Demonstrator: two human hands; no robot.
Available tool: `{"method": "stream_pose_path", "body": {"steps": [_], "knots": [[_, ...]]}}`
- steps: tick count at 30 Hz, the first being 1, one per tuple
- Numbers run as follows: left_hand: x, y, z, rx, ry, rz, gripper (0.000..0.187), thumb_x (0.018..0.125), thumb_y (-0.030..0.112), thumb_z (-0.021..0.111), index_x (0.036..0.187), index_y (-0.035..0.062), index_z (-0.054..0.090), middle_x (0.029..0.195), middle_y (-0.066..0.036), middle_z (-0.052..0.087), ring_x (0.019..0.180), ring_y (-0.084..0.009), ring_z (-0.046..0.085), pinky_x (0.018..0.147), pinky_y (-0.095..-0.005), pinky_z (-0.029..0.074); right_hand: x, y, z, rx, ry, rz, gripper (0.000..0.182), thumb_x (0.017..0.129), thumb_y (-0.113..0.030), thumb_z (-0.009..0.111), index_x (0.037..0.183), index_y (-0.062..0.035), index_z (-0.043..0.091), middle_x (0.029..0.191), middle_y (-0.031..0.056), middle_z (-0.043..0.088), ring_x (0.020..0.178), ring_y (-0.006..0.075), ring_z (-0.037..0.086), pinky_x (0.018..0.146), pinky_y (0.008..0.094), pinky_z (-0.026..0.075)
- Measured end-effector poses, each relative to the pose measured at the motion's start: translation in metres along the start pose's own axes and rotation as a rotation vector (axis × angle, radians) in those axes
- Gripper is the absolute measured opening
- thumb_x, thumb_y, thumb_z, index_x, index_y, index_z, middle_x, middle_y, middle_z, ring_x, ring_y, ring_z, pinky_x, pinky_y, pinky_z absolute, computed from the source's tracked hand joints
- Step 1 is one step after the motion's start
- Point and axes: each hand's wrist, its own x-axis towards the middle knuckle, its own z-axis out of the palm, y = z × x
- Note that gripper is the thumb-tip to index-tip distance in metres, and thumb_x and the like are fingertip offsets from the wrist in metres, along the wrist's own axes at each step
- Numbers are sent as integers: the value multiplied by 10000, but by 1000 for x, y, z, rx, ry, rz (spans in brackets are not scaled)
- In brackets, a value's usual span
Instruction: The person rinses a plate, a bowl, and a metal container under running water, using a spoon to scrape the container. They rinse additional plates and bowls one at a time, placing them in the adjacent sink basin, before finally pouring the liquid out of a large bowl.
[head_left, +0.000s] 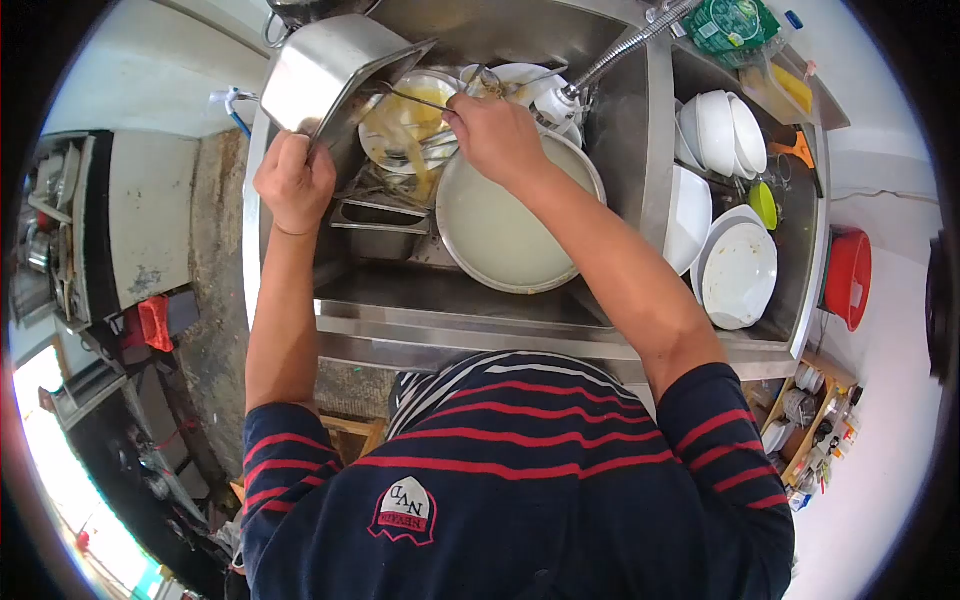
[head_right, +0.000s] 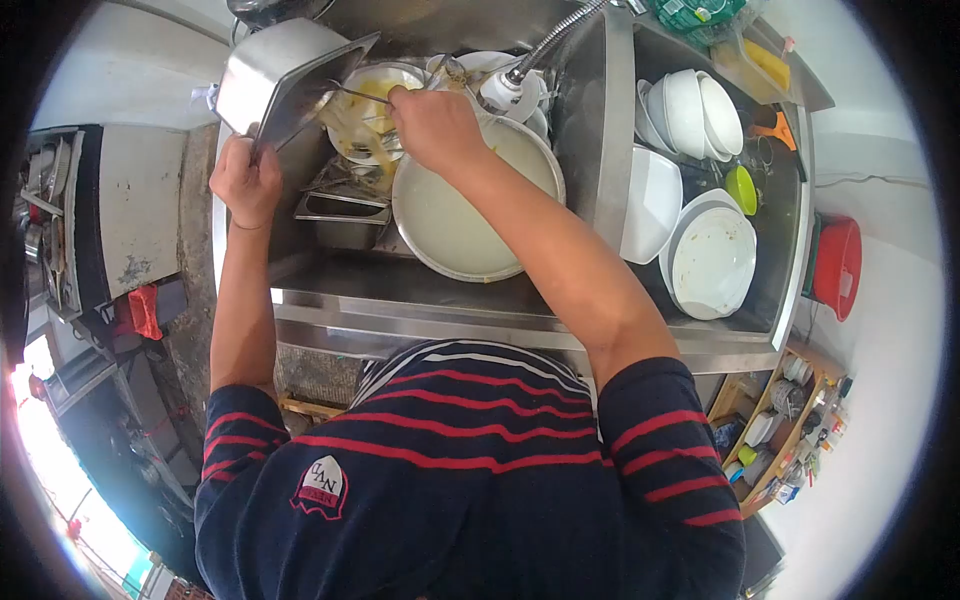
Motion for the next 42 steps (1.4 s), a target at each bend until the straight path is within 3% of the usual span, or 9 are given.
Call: {"method": "stream_pose_path", "body": {"steps": [3, 6, 10, 18, 24, 31, 36, 39, 42], "knots": [[-1, 1, 4, -44, 30, -57, 157, 687, -36, 604, 685, 34, 464, 589, -85, 445, 484, -235, 463, 469, -314, 389, -5, 2, -6, 65, 170, -85, 133, 877, -199, 602, 830, -74, 600, 667, 106, 630, 591, 317, 618, 527, 433, 479], [-8, 0, 15, -269, -7, -572, 138, 727, -26, 551, 673, 32, 439, 568, 10, 375, 547, -48, 356, 481, -239, 312, -5, 8, -16, -2, 263, -62, 130, 871, -191, 609, 814, -77, 584, 650, 82, 623, 579, 302, 618, 495, 409, 472], [-13, 14, 21, -473, -27, -769, 169, 745, -41, 539, 668, 43, 413, 593, 38, 367, 578, -44, 337, 504, -218, 304, -7, 17, -15, -52, 270, -80, 119, 869, -183, 601, 814, -79, 588, 636, 86, 615, 574, 296, 620, 489, 398, 471], [-34, 36, 34, -324, 0, -515, 201, 711, -63, 583, 669, 27, 409, 585, -53, 338, 508, -105, 364, 471, -252, 323, -49, -13, -9, -39, -177, 92, 150, 865, -200, 581, 813, -72, 641, 656, 132, 638, 621, 331, 633, 570, 458, 486], [-30, 34, 27, -83, 2, -101, 182, 687, -67, 609, 664, 28, 455, 589, -114, 460, 483, -282, 448, 459, -327, 386, -55, -9, -1, 263, -47, 364, 186, 874, -237, 578, 850, -72, 661, 722, 152, 660, 691, 374, 639, 650, 480, 498], [-31, 35, 27, -94, 53, -69, 176, 683, -78, 587, 658, 34, 454, 584, -116, 459, 490, -269, 462, 456, -321, 384, -56, -8, 14, 358, -38, 377, 204, 856, -241, 628, 906, -53, 686, 713, 165, 653, 625, 331, 632, 607, 409, 489], [-39, 37, 37, -358, 70, -666, 180, 710, -71, 545, 649, 39, 416, 583, -12, 454, 507, -85, 378, 476, -256, 318, -49, -3, 17, 621, -47, 500, 300, 860, -286, 640, 854, 11, 685, 659, 138, 638, 568, 224, 602, 571, 354, 465], [-37, 45, 45, -604, 119, -850, 195, 728, -68, 540, 652, 61, 416, 610, 44, 437, 558, -34, 352, 486, -232, 296, -48, -6, 7, 550, -100, 458, 355, 828, -364, 658, 811, -12, 704, 724, 188, 655, 678, 327, 645, 666, 389, 498], [-36, 52, 48, -723, 157, -1020, 209, 740, -70, 540, 657, 78, 418, 615, 50, 434, 567, -30, 354, 489, -221, 293, -54, -8, -17, 615, -351, 609, 409, 846, -399, 647, 804, 4, 699, 693, 167, 655, 656, 273, 644, 640, 364, 492]]}}
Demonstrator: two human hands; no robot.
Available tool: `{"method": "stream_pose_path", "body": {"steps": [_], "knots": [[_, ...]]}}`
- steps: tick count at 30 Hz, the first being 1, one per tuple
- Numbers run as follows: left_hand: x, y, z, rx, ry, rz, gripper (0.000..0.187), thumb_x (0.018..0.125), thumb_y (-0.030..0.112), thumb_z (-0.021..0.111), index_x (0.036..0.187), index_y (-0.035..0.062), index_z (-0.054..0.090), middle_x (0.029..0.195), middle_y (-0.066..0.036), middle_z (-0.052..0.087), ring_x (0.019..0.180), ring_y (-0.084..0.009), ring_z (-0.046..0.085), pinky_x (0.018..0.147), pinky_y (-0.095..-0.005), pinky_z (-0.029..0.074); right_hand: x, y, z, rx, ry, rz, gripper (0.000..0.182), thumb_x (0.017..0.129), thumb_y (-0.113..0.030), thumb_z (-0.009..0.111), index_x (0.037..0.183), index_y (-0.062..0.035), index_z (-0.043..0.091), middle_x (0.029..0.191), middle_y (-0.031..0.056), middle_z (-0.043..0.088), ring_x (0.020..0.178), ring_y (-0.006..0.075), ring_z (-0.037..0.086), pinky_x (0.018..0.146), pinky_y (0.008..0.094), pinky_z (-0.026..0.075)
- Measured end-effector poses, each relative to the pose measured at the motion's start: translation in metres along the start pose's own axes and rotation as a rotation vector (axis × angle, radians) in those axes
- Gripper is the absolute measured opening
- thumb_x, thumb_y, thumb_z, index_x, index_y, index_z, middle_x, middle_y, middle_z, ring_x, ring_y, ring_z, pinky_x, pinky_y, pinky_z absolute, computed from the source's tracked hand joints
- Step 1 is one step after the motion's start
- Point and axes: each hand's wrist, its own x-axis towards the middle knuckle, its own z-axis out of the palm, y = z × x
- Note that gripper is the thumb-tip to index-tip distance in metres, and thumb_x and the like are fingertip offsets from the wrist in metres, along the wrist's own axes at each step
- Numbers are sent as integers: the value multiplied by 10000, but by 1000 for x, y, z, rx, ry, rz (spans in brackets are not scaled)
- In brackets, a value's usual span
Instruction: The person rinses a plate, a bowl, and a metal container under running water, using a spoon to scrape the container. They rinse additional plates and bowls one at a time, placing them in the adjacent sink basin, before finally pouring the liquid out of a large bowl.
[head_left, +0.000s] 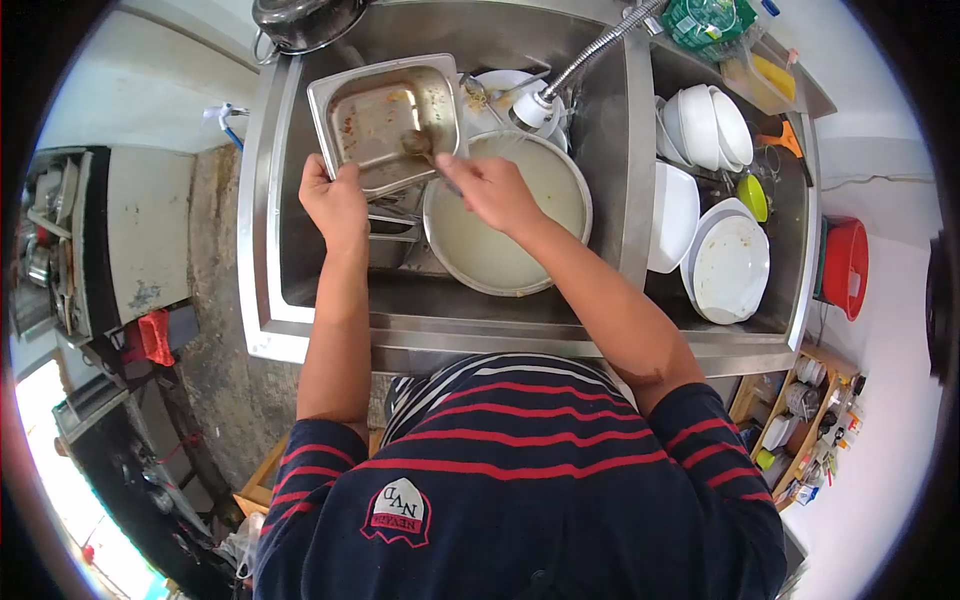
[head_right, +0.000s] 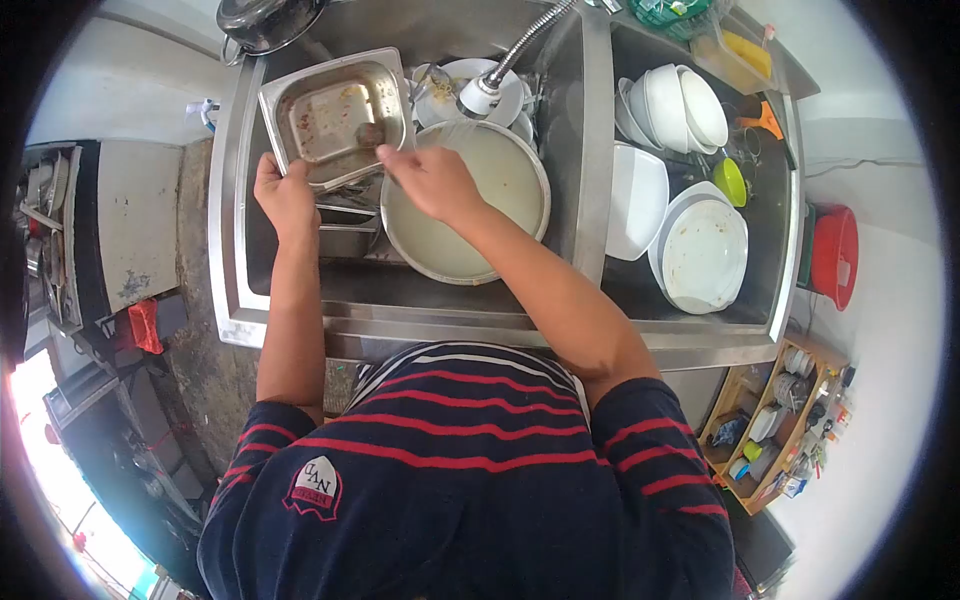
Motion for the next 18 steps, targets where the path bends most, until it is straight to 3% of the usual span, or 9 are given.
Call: {"method": "stream_pose_path", "body": {"steps": [1, 3, 5, 7, 11, 13, 14, 18], "knots": [[-1, -1, 1, -4, 7, 0, 209, 740, -70, 540, 657, 78, 418, 615, 50, 434, 567, -30, 354, 489, -221, 293, -5, 5, -3, -6, -3, -3, 409, 846, -399, 647, 804, 4, 699, 693, 167, 655, 656, 273, 644, 640, 364, 492], [-5, -5, -1, -14, -35, -10, 216, 745, -71, 540, 650, 76, 413, 617, 50, 433, 570, -23, 346, 492, -214, 287, -15, 19, -11, 205, 415, -158, 442, 841, -425, 657, 901, 11, 692, 726, 143, 660, 672, 220, 640, 625, 353, 481], [-2, -20, -3, 3, -39, 24, 216, 737, -68, 539, 643, 75, 409, 615, 50, 431, 563, -23, 346, 480, -216, 283, -9, 28, -33, 78, 812, -266, 448, 820, -383, 697, 1032, 10, 659, 797, 114, 664, 702, 185, 634, 627, 342, 483], [-3, -27, -3, 13, -72, 52, 214, 731, -64, 532, 637, 76, 400, 604, 53, 419, 557, -22, 345, 470, -221, 280, 11, 33, -53, 29, 967, -266, 455, 792, -317, 737, 1101, -1, 626, 846, 96, 656, 693, 180, 618, 628, 315, 488], [-4, -33, 0, 53, -96, 50, 213, 726, -61, 524, 634, 77, 390, 595, 52, 410, 560, -19, 350, 463, -220, 280, 59, 43, -83, -65, 852, -272, 384, 779, -276, 755, 1021, 1, 647, 817, 69, 648, 673, 149, 590, 616, 282, 486], [-5, -30, 2, 78, -88, -5, 201, 721, -51, 525, 631, 67, 390, 590, 47, 414, 559, -27, 363, 470, -229, 302, 66, 26, -89, 312, 378, -177, 354, 780, -281, 757, 977, -3, 660, 803, 62, 648, 671, 133, 582, 619, 268, 485], [-3, -31, 1, 77, -81, -3, 201, 721, -51, 525, 631, 67, 390, 590, 47, 414, 559, -27, 363, 470, -229, 302, 67, 20, -86, 297, 375, -206, 268, 825, -246, 734, 958, -27, 658, 745, 29, 614, 570, 53, 508, 461, 208, 375], [-1, -34, -2, 187, -56, -11, 151, 702, -40, 537, 647, 44, 425, 592, 37, 427, 561, -48, 376, 492, -246, 333, 53, -18, -70, 531, 362, -193, 273, 832, -256, 732, 931, -14, 652, 725, 28, 607, 546, 68, 502, 446, 211, 378]]}}
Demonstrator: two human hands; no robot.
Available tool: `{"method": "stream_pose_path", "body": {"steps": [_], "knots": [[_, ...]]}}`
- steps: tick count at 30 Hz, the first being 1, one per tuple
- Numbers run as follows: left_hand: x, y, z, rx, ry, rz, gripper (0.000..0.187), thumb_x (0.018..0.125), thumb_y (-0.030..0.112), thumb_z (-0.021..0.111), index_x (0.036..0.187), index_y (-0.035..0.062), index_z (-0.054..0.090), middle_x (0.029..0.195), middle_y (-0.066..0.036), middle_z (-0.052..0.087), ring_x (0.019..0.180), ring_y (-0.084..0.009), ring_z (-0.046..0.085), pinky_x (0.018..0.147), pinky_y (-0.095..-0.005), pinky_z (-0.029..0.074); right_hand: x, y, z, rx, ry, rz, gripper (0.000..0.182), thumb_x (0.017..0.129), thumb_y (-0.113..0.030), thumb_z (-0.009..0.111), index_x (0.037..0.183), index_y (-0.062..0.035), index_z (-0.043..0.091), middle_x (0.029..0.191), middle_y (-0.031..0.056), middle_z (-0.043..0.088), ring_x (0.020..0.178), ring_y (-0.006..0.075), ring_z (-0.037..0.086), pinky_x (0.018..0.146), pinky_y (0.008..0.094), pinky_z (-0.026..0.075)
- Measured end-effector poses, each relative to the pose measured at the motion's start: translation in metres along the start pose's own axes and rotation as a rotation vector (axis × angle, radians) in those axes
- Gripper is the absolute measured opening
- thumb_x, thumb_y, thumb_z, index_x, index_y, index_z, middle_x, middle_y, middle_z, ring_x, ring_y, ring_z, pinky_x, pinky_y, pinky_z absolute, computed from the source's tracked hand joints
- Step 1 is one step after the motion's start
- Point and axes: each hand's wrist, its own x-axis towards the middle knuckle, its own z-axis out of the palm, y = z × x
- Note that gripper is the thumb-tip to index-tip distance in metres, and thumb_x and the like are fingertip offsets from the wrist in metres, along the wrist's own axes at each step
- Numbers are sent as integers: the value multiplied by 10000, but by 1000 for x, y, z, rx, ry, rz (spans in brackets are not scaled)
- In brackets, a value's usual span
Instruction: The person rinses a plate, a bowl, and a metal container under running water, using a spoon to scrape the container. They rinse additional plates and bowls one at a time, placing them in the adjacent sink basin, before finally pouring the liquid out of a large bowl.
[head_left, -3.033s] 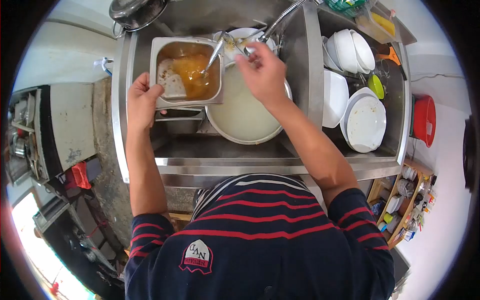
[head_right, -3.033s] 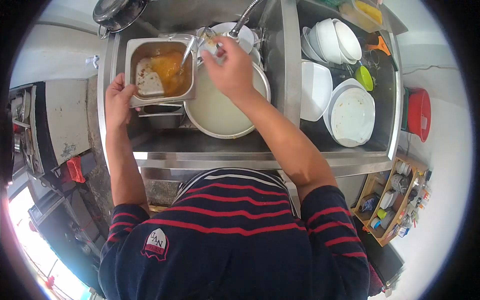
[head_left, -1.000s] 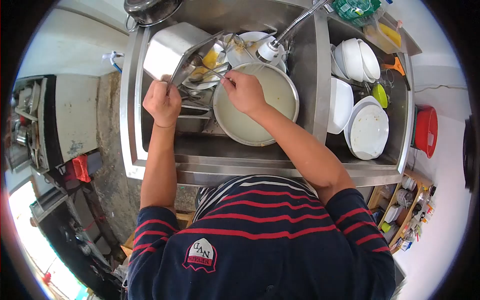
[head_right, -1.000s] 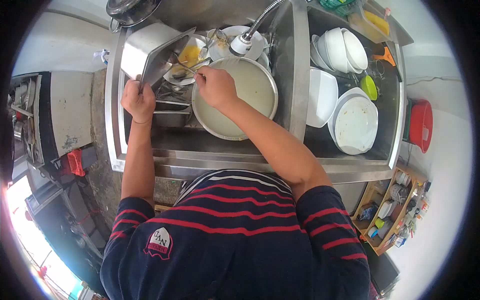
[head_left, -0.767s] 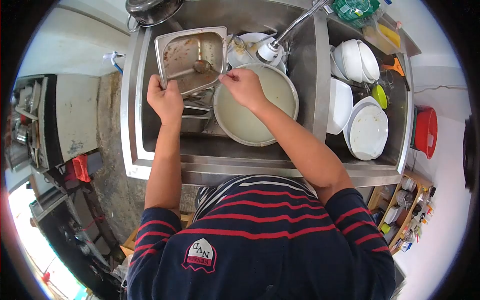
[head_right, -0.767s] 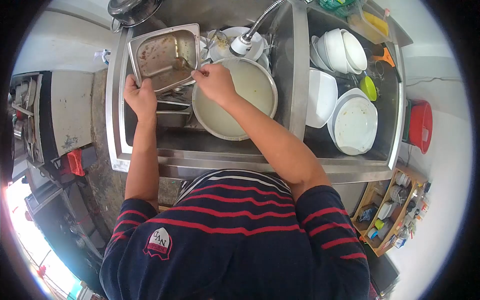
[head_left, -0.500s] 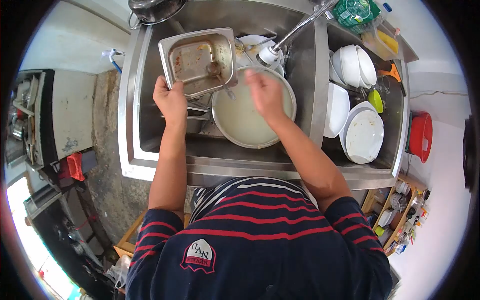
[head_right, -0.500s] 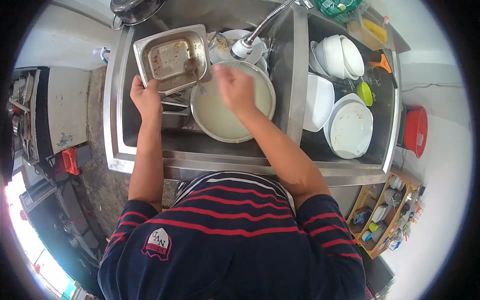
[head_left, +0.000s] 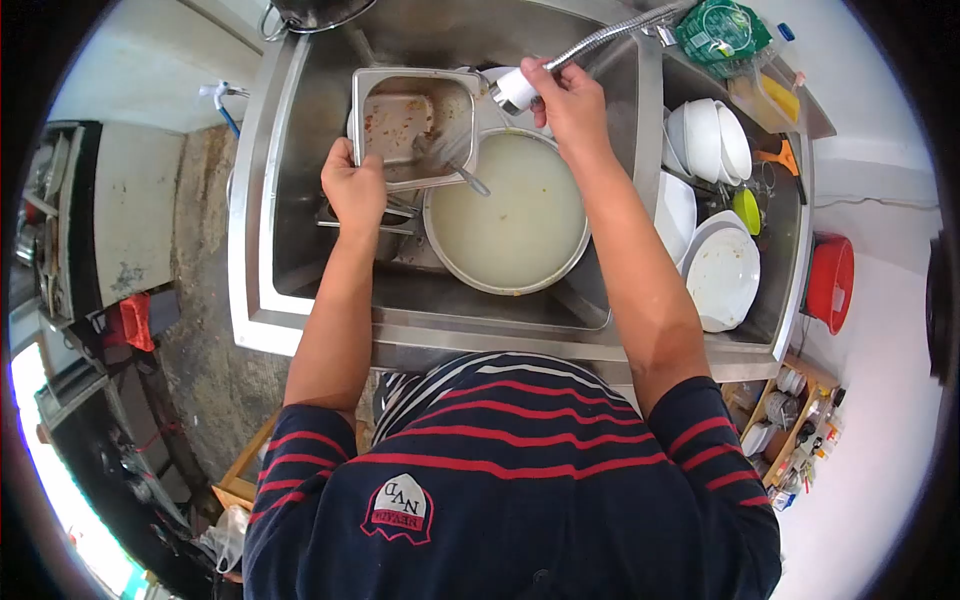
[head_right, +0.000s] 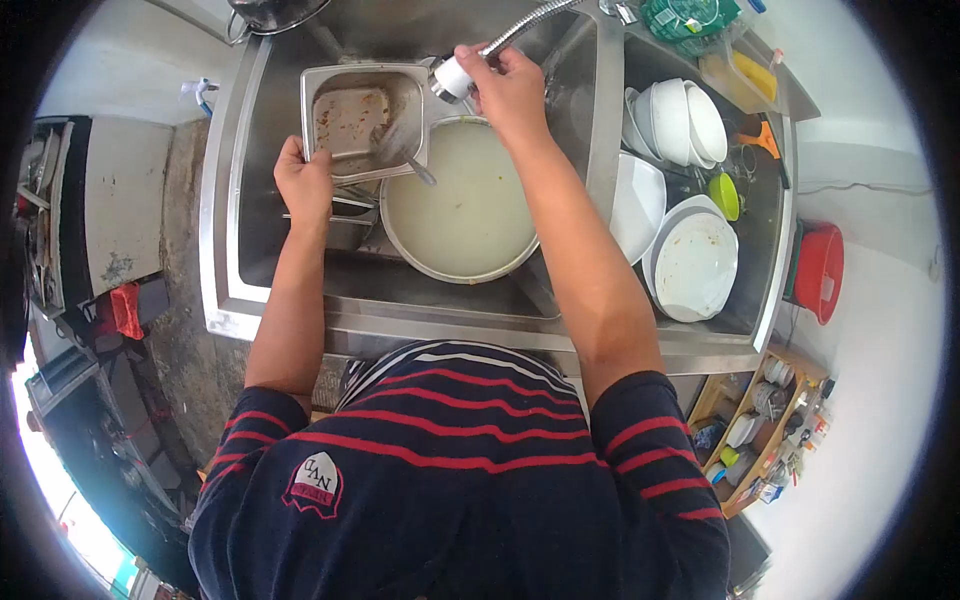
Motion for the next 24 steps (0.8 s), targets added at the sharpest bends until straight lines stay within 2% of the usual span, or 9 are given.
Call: {"method": "stream_pose_path", "body": {"steps": [5, 14, 16, 21, 23, 24], "knots": [[0, 6, 3, -26, -24, -60, 131, 698, -37, 549, 662, 33, 445, 598, 31, 432, 568, -55, 378, 507, -245, 339, 8, 3, 8, 19, 17, -13, 291, 830, -264, 741, 923, -6, 642, 720, 31, 601, 530, 76, 495, 441, 210, 382], [3, 4, 3, 33, -60, -25, 147, 712, -27, 570, 658, 34, 447, 599, 36, 433, 562, -46, 374, 493, -243, 330, 9, 9, 5, -2, 32, -38, 302, 829, -267, 743, 924, 1, 641, 730, 35, 608, 529, 74, 491, 441, 207, 385], [3, 5, 3, -3, -68, -43, 154, 726, -69, 548, 687, 57, 469, 636, 42, 460, 570, -37, 378, 510, -219, 303, 9, 10, 5, -17, 37, -35, 300, 830, -265, 741, 924, 2, 641, 730, 37, 608, 529, 75, 491, 438, 210, 384], [4, 5, 2, -101, -77, -66, 169, 718, -67, 556, 673, 64, 459, 624, 41, 456, 564, -37, 382, 499, -224, 305, 9, 3, 12, 14, 38, -20, 291, 834, -263, 735, 918, -1, 640, 734, 42, 610, 528, 80, 492, 432, 216, 389], [6, 3, 2, -119, -66, -78, 167, 713, -59, 557, 662, 65, 457, 611, 42, 449, 553, -40, 382, 484, -235, 310, 8, -1, 17, 56, 73, -2, 305, 818, -284, 735, 921, -5, 670, 691, 62, 620, 535, 99, 550, 449, 236, 411], [7, 4, 2, -202, -65, -150, 172, 710, -68, 554, 671, 69, 458, 614, 31, 465, 526, -48, 390, 459, -237, 310, 9, -2, 19, 56, 73, -1, 305, 818, -284, 735, 921, -5, 670, 691, 62, 620, 535, 99, 550, 449, 236, 411]]}}
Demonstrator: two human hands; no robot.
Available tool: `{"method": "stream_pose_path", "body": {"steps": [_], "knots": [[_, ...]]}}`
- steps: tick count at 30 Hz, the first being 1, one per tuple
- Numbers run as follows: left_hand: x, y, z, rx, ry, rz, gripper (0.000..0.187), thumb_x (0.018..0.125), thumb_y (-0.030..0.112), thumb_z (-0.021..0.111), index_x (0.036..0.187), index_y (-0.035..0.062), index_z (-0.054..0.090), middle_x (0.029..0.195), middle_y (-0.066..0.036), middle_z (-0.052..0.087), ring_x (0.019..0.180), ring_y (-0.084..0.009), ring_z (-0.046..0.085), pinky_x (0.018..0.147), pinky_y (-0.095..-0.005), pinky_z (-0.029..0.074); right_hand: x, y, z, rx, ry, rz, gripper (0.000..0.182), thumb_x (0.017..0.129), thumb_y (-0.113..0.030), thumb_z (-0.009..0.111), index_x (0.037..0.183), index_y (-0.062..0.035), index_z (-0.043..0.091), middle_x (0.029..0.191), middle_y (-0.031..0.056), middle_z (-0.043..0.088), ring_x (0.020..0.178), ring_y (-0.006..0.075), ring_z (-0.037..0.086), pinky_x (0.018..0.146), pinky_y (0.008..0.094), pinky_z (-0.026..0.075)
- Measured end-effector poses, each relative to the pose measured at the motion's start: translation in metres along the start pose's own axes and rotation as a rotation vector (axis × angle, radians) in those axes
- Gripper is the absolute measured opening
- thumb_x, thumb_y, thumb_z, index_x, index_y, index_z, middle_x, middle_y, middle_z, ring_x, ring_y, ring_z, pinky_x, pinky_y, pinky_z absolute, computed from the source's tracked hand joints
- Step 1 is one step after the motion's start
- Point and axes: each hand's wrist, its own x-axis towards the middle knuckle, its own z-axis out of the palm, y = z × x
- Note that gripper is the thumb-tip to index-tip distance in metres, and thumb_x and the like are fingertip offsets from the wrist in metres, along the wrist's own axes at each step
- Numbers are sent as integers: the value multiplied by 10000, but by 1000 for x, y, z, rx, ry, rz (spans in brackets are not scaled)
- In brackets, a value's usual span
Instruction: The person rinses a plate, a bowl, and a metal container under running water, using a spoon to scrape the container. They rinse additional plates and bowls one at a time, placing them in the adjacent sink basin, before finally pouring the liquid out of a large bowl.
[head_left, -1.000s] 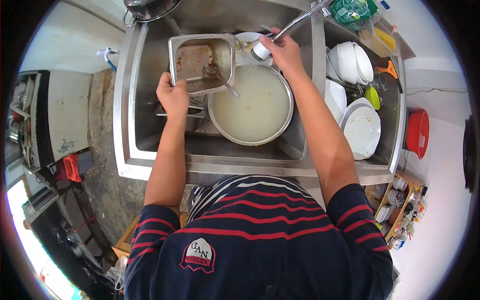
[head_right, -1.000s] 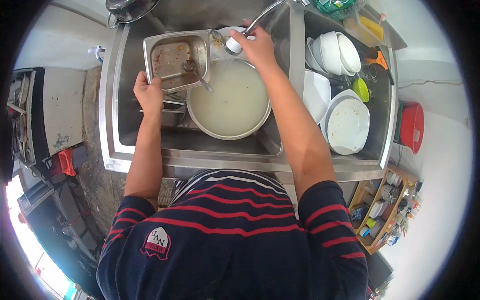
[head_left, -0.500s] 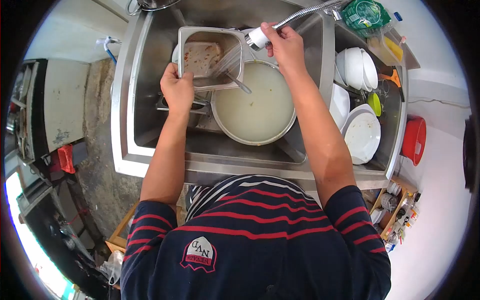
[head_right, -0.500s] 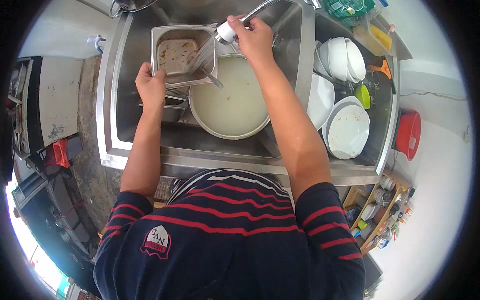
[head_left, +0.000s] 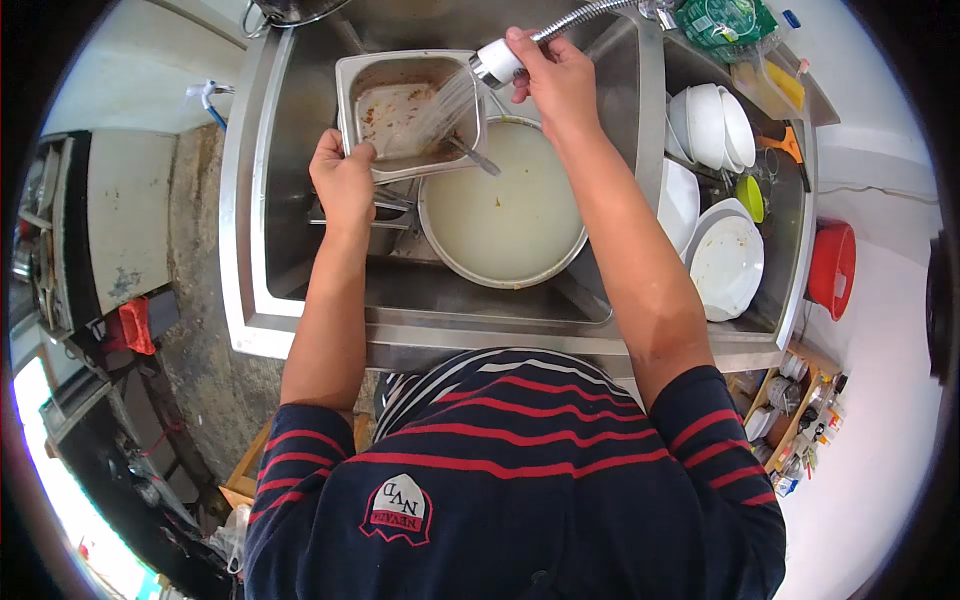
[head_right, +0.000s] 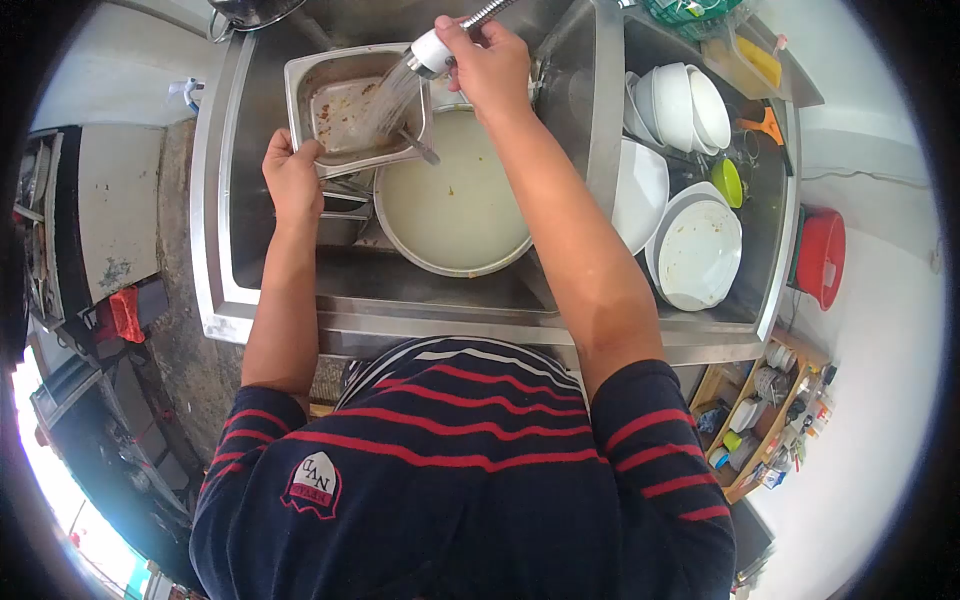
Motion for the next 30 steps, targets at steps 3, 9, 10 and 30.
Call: {"method": "stream_pose_path", "body": {"steps": [3, 9, 10, 30], "knots": [[-3, 10, 0, -144, -17, -147, 182, 708, -81, 545, 693, 78, 457, 622, 4, 497, 467, -70, 405, 398, -246, 304, 4, -3, 8, 54, -14, 4, 297, 838, -269, 727, 907, 5, 634, 748, 44, 613, 520, 92, 498, 438, 234, 446], [-1, 6, -1, -219, -51, -263, 180, 744, -78, 528, 745, 87, 457, 623, -42, 537, 406, -103, 432, 325, -255, 290, 6, -16, 22, 12, 10, 17, 299, 894, -261, 663, 797, 10, 580, 618, 70, 571, 445, 132, 518, 412, 268, 415], [-1, 5, -2, -208, -62, -286, 168, 773, -70, 516, 774, 90, 465, 626, -50, 553, 408, -104, 442, 335, -247, 294, 6, -16, 23, 16, 20, 25, 299, 896, -259, 661, 796, 11, 579, 616, 68, 568, 443, 131, 515, 412, 268, 411], [-7, 14, 4, -320, -117, -490, 184, 749, -76, 527, 867, 61, 492, 677, -62, 560, 476, -146, 497, 368, -268, 339, 5, -16, 26, 14, 46, 30, 319, 905, -285, 654, 777, -5, 570, 585, 44, 541, 430, 110, 494, 393, 261, 396]]}}
